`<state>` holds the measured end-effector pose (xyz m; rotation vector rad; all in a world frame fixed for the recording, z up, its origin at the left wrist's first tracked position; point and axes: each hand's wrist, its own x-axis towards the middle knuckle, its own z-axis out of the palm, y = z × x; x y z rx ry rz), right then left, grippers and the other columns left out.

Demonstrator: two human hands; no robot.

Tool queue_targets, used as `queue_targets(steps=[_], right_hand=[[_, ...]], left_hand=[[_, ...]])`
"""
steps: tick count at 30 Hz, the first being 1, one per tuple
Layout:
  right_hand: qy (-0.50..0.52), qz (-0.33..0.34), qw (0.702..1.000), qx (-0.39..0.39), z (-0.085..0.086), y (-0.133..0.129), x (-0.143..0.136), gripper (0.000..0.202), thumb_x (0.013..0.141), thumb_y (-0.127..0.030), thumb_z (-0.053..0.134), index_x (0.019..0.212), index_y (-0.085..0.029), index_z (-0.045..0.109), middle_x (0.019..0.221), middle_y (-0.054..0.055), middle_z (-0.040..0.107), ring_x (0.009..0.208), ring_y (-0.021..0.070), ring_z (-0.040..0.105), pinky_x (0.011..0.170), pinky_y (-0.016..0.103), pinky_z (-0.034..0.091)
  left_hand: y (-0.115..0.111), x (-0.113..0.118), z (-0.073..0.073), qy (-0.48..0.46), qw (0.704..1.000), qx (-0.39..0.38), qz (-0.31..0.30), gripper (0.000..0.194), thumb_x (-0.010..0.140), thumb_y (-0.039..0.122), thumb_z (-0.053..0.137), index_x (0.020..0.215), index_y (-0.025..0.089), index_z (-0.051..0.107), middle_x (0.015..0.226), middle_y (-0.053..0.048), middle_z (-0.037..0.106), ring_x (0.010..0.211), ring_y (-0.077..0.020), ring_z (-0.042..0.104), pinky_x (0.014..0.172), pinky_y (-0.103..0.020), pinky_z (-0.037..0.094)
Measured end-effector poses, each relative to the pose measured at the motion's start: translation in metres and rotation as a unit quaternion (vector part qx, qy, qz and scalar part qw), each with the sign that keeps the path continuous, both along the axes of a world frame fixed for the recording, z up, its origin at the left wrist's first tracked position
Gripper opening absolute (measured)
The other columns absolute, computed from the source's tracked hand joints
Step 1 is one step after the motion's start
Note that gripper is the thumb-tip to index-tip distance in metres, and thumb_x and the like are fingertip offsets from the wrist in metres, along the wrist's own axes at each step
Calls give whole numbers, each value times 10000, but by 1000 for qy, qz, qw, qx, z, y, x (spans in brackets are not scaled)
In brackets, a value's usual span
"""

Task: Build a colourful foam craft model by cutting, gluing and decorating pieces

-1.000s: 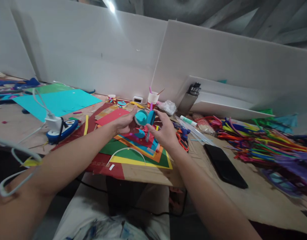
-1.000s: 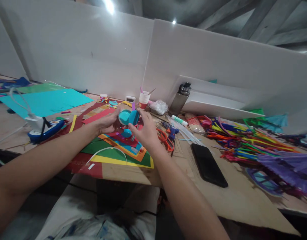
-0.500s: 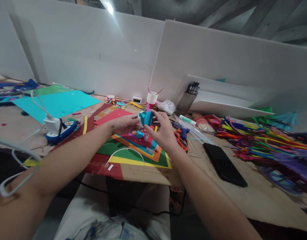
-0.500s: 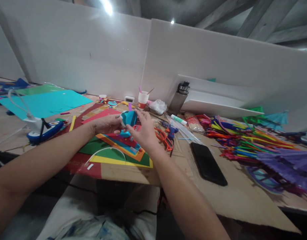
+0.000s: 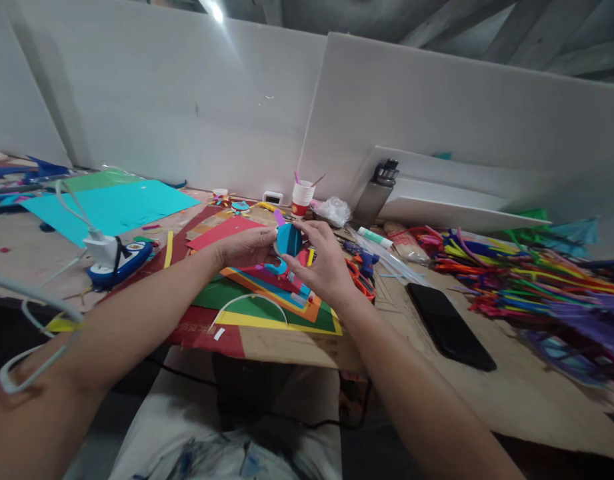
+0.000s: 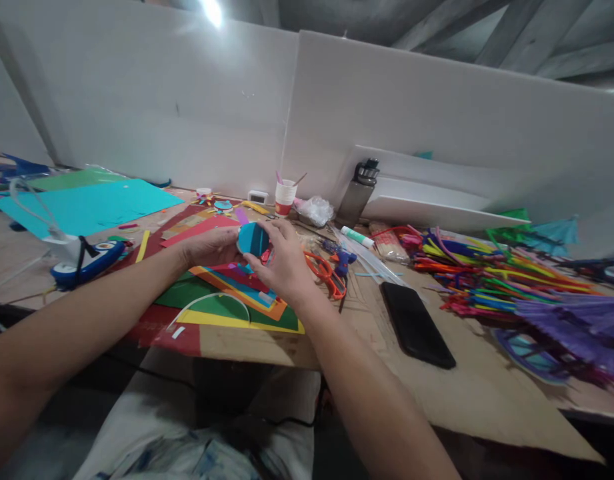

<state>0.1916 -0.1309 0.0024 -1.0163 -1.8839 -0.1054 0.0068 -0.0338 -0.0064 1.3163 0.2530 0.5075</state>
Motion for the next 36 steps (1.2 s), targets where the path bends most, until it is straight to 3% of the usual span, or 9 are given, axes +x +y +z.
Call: queue_targets(steps=[4, 24, 36], right_hand=[[-3, -5, 1000, 13, -1, 0, 0, 531, 792, -279, 707, 1288, -220, 525, 1210, 134, 529, 1173, 280, 527, 984, 480, 488], [-4, -10, 999, 40, -5, 0, -2, 572, 803, -286, 711, 1332, -270, 494, 1238, 119, 516, 1178, 283, 519, 958, 482, 509], [9, -21, 999, 34, -7, 5, 1, 551, 781, -365, 755, 1288, -280, 556, 1213, 117, 551, 1156, 298, 532, 943, 490, 512]], left_hand=[[-3, -1, 4, 3, 1000, 6, 2, 485, 719, 494, 779, 1030, 135, 681, 923, -84, 670, 789, -155, 635, 707, -274, 513], [-8, -1, 10, 15, 998, 24, 54, 545, 633, 524, 829, 982, 130, 687, 930, -94, 673, 798, -154, 637, 727, -282, 510], [-2, -5, 7, 21, 1000, 15, 10, 495, 722, 546, 756, 969, 121, 694, 928, -117, 691, 824, -185, 647, 741, -314, 516]])
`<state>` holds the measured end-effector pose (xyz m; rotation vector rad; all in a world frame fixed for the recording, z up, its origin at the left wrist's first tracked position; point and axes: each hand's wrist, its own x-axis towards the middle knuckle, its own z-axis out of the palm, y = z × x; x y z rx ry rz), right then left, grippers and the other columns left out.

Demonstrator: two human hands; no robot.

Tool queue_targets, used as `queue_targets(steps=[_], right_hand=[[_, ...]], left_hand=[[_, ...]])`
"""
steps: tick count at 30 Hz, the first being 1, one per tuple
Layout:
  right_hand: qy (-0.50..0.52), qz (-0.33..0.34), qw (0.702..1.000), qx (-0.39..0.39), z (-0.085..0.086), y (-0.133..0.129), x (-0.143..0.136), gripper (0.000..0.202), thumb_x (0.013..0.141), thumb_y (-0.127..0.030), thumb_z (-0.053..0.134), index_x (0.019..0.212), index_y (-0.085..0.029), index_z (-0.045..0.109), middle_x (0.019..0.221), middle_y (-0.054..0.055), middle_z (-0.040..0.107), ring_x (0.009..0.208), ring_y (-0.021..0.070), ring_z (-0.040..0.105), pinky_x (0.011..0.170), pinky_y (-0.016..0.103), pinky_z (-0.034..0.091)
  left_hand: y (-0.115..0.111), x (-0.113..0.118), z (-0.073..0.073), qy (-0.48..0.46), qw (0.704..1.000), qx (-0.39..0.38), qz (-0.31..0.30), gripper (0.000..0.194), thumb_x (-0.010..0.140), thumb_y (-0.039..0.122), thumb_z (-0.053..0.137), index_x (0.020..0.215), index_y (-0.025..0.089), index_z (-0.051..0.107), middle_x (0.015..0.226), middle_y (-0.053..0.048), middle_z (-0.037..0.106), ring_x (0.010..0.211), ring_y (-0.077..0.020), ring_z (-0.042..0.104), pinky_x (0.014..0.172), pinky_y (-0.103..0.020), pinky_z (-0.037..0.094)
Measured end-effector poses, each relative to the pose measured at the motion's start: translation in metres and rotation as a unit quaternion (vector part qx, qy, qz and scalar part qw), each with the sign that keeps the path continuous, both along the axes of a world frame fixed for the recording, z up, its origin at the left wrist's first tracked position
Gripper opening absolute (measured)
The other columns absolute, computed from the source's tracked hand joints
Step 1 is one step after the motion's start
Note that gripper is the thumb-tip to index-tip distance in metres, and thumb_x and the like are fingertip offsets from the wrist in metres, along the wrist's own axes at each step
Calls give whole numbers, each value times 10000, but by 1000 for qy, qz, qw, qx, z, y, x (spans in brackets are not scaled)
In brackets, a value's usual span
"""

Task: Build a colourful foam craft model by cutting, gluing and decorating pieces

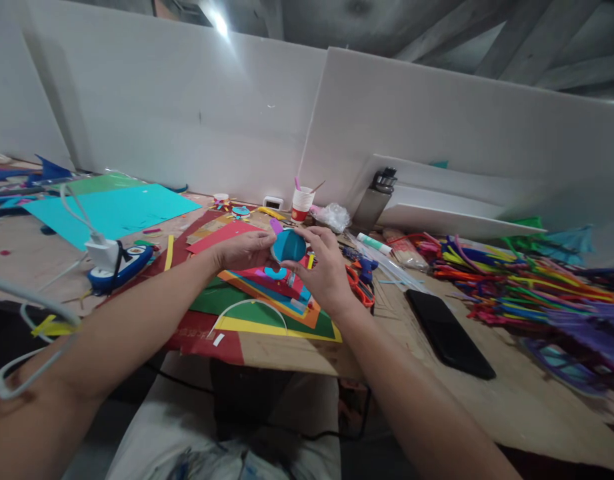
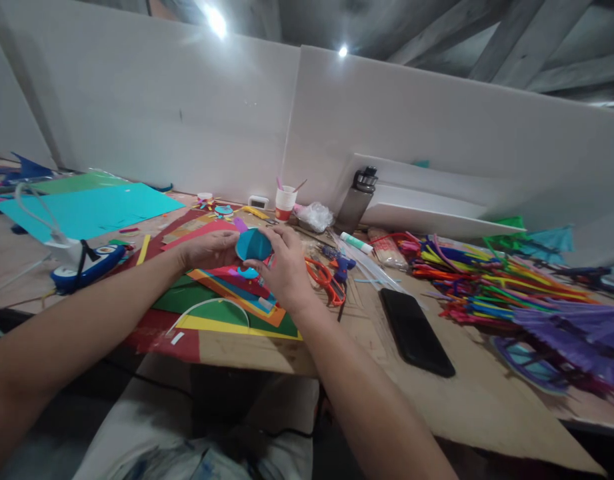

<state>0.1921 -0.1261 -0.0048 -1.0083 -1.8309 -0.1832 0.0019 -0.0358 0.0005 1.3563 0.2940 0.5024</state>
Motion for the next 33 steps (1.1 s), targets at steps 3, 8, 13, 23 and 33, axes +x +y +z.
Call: queue_targets(steps=[3, 8, 13, 23, 33], right_hand=[[23, 1, 1000, -14, 1, 1, 1, 522, 793, -347, 744, 1274, -262, 558, 1212, 122, 548, 1146, 287, 541, 941, 483, 508], [113, 25, 991, -70, -1, 5, 2, 524, 810, -371, 712, 1280, -235, 526, 1181, 113, 546, 1039, 235, 571, 858, 414, 531], [178, -8, 973, -147, -4, 7, 2, 468, 772, -339, 705, 1192, -186, 569, 1028, 88, 607, 841, 193, 578, 754, 371, 521], [243, 34, 940, -235, 0, 6, 2, 184, 749, -347, 637, 838, -186, 627, 755, 18, 647, 666, 164, 554, 669, 320, 447], [265, 1, 934, -240, 5, 3, -1, 158, 776, -351, 567, 744, -197, 585, 680, -9, 577, 631, 150, 481, 634, 297, 384]], left_hand=[[-8, 4, 5, 17, 998, 47, 27, 492, 690, 510, 794, 969, 120, 684, 894, -90, 685, 772, -159, 640, 710, -289, 511], [-23, 10, 15, 70, 980, 152, 112, 379, 771, 478, 728, 808, 110, 646, 720, -38, 648, 598, -96, 566, 572, -214, 448], [-23, 11, 15, 84, 973, 176, 126, 352, 818, 458, 676, 901, 116, 667, 791, -64, 688, 627, -110, 593, 574, -217, 456], [-16, 12, 4, 67, 986, 132, 71, 359, 796, 440, 698, 944, 113, 689, 894, -128, 732, 706, -158, 661, 650, -260, 486], [-26, 25, 3, 53, 986, 118, 106, 319, 741, 418, 738, 848, 123, 680, 821, -92, 738, 755, -187, 706, 653, -256, 503]])
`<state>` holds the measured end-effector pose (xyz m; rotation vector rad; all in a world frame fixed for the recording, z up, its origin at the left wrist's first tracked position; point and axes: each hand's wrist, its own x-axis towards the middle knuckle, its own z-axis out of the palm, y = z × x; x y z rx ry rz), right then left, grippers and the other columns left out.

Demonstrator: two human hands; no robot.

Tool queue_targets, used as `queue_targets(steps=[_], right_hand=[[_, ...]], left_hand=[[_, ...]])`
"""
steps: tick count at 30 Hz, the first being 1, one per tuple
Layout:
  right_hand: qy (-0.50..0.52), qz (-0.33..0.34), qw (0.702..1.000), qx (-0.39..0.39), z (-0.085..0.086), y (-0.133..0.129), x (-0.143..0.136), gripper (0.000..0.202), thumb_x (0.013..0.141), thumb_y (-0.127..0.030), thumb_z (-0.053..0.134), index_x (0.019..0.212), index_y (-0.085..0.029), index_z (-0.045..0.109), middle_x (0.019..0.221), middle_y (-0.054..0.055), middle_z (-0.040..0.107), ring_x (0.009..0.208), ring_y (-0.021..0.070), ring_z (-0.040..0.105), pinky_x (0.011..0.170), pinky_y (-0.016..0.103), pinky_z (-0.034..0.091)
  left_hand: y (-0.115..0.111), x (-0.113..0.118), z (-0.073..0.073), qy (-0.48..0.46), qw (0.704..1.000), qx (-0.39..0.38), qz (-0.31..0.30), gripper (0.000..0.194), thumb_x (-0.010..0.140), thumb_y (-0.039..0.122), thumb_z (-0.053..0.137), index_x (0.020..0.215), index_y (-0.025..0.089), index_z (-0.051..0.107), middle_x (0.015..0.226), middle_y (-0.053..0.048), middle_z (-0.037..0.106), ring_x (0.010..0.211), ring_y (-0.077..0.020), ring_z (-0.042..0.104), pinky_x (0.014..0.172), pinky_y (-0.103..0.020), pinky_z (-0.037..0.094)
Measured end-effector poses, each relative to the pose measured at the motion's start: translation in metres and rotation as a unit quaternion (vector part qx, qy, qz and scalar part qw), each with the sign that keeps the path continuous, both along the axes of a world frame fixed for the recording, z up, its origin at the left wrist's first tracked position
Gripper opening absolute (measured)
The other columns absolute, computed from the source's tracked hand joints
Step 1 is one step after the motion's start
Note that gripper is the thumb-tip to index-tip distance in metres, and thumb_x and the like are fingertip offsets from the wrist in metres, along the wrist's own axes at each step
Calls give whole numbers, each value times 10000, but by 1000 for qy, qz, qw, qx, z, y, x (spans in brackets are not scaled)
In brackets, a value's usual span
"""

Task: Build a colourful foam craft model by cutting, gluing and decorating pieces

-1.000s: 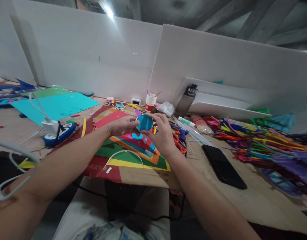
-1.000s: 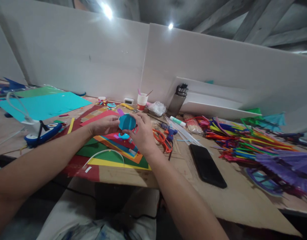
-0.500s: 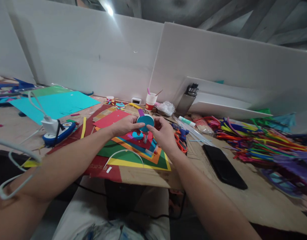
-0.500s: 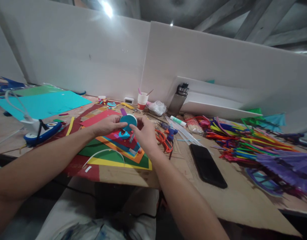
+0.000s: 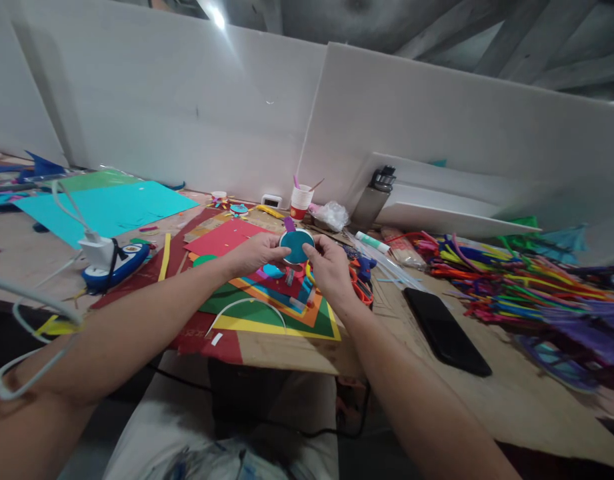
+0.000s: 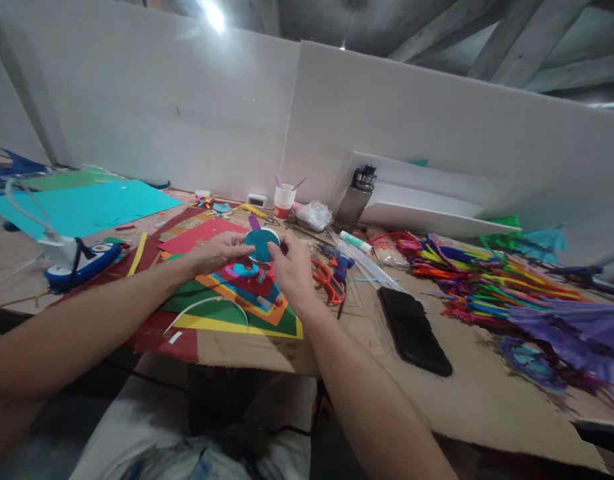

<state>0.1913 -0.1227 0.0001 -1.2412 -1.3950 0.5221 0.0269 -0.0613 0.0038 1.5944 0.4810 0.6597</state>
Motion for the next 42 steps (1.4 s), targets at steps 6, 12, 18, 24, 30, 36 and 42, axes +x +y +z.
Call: queue_targets(steps=[6, 12, 18, 24, 30, 36, 42], right_hand=[[-34, -33, 999, 26, -6, 2, 2, 238, 837, -378, 524, 665, -219, 482, 637, -27, 471, 629, 145, 402, 607, 286, 327], [-41, -38, 998, 33, -9, 5, 1, 278, 858, -429, 505, 677, -224, 457, 646, -30, 461, 629, 144, 402, 606, 286, 330], [47, 39, 997, 37, -17, 12, -4, 320, 751, -397, 644, 974, -189, 546, 901, 32, 624, 789, 165, 557, 745, 315, 460], [99, 51, 994, -18, -20, 17, -4, 327, 694, -391, 670, 931, -193, 562, 837, 7, 622, 705, 139, 554, 683, 301, 480], [272, 119, 950, -93, -13, 21, -1, 439, 694, -637, 651, 771, -226, 518, 660, -22, 545, 567, 139, 520, 560, 316, 497], [271, 145, 945, -109, -14, 18, -4, 436, 586, -493, 801, 801, -197, 564, 643, -54, 550, 563, 89, 513, 545, 239, 485], [213, 128, 963, -104, -17, 17, -4, 253, 626, -290, 713, 816, -184, 584, 620, -63, 582, 512, 76, 495, 516, 225, 429]], left_hand=[[-6, 6, -3, -19, 1000, -6, 22, 322, 714, 408, 769, 786, 110, 671, 766, -92, 728, 630, -151, 671, 590, -241, 488], [-11, 10, -5, -48, 994, -77, 63, 382, 672, 423, 812, 825, 107, 661, 773, -82, 721, 631, -150, 665, 590, -257, 517], [-3, 9, -8, -77, 983, -107, 129, 374, 640, 379, 842, 827, 105, 670, 723, -43, 688, 616, -117, 635, 596, -231, 500], [-5, 12, -8, -89, 980, -61, 168, 357, 642, 352, 838, 836, 98, 679, 780, -48, 693, 645, -106, 610, 611, -226, 487], [-6, 15, -4, -98, 969, -128, 185, 246, 673, 227, 780, 850, 100, 665, 757, -51, 693, 598, -111, 616, 564, -225, 477], [-4, 13, -3, -106, 962, -153, 198, 160, 678, 158, 735, 778, 104, 622, 650, -13, 634, 515, -82, 550, 513, -206, 449], [-5, 12, -9, -78, 975, -82, 191, 289, 673, 258, 790, 880, 99, 665, 802, -52, 687, 622, -106, 605, 600, -235, 490]])
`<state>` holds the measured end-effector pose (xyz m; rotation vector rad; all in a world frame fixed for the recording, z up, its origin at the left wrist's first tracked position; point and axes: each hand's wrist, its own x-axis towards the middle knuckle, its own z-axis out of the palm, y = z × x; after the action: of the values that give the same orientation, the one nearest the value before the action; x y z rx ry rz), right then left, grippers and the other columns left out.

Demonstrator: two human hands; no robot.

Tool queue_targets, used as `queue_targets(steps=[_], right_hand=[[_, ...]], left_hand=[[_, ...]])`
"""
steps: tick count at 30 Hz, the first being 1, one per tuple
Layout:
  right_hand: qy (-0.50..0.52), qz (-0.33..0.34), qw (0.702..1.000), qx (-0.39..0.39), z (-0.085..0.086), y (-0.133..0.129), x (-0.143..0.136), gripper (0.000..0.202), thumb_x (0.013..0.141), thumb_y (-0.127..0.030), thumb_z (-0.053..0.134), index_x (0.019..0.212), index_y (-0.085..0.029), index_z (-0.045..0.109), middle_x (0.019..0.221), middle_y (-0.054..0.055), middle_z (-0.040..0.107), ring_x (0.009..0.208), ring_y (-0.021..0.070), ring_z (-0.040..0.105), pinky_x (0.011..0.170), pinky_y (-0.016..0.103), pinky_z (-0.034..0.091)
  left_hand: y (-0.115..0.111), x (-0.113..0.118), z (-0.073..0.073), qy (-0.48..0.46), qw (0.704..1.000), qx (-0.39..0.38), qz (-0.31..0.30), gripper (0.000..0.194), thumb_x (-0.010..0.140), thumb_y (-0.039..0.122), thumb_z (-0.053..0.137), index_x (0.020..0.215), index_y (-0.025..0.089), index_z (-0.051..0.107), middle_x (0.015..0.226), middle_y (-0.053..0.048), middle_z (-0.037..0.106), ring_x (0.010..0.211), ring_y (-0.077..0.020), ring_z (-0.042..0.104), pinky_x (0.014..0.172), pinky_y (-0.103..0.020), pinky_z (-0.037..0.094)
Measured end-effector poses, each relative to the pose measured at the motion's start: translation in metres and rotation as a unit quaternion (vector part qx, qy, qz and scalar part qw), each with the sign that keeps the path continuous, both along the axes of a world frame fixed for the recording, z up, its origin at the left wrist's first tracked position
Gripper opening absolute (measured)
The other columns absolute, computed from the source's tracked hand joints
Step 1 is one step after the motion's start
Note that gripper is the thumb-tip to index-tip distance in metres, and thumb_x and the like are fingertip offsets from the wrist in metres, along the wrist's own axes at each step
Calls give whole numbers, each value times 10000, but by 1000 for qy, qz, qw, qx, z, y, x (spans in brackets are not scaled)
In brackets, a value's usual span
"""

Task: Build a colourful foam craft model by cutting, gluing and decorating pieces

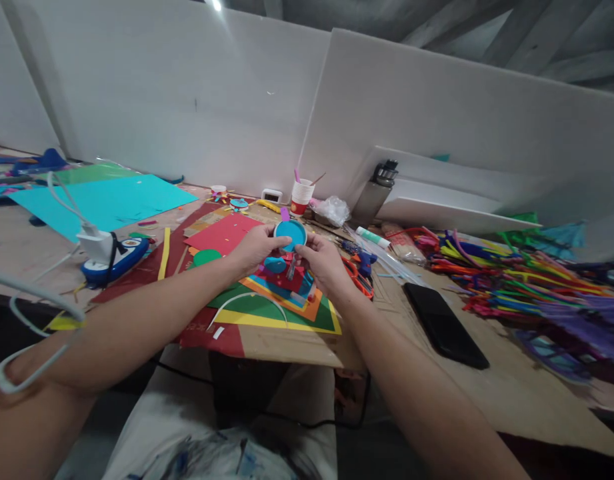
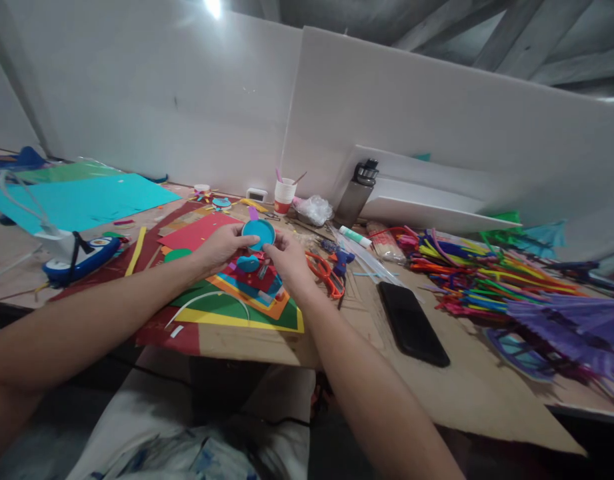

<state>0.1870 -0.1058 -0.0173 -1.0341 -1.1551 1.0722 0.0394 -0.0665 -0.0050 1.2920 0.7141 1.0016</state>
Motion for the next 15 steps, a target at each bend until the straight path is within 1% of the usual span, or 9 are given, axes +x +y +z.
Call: queue_targets(steps=[2, 4, 8, 11, 13, 15], right_hand=[[-21, -11, 1000, 9, -1, 1, 1, 214, 648, -280, 684, 812, -183, 586, 627, -60, 586, 505, 76, 492, 519, 229, 425], [-42, -20, 999, 22, -1, 2, 1, 218, 662, -293, 683, 825, -184, 588, 653, -54, 595, 521, 80, 500, 535, 235, 436], [-63, -16, 997, 44, -1, 3, 1, 336, 679, -384, 715, 921, -181, 597, 753, -24, 633, 628, 106, 559, 612, 258, 489], [-95, -44, 993, 44, 2, 3, 5, 372, 735, -429, 680, 992, -174, 593, 813, 2, 641, 681, 123, 576, 628, 269, 497], [-139, -80, 985, 64, 4, 2, 9, 326, 776, -401, 643, 999, -167, 598, 851, 21, 643, 722, 134, 580, 653, 277, 493], [-206, -108, 968, 94, 4, 0, 11, 256, 806, -350, 613, 980, -162, 614, 863, 33, 648, 752, 143, 578, 693, 288, 483]], left_hand=[[0, 2, -2, -10, 1000, -5, -9, 321, 669, 276, 800, 905, 106, 663, 829, -59, 694, 645, -117, 622, 621, -249, 505], [0, 4, -3, -18, 1000, -23, -5, 311, 660, 260, 804, 888, 110, 656, 803, -56, 691, 628, -122, 623, 616, -258, 510], [5, 4, 3, -42, 998, -36, 25, 210, 657, 182, 764, 813, 107, 644, 703, -36, 663, 563, -108, 586, 555, -236, 478], [16, -5, 11, -71, 994, -14, 77, 164, 653, 132, 732, 779, 114, 629, 681, -22, 653, 557, -92, 568, 541, -211, 452], [28, -15, 15, -85, 989, -9, 120, 162, 644, 122, 728, 748, 123, 604, 660, -6, 636, 537, -82, 544, 537, -207, 440], [41, -25, 16, -106, 983, -2, 153, 194, 625, 120, 743, 749, 129, 594, 653, 8, 621, 546, -77, 541, 531, -197, 424]])
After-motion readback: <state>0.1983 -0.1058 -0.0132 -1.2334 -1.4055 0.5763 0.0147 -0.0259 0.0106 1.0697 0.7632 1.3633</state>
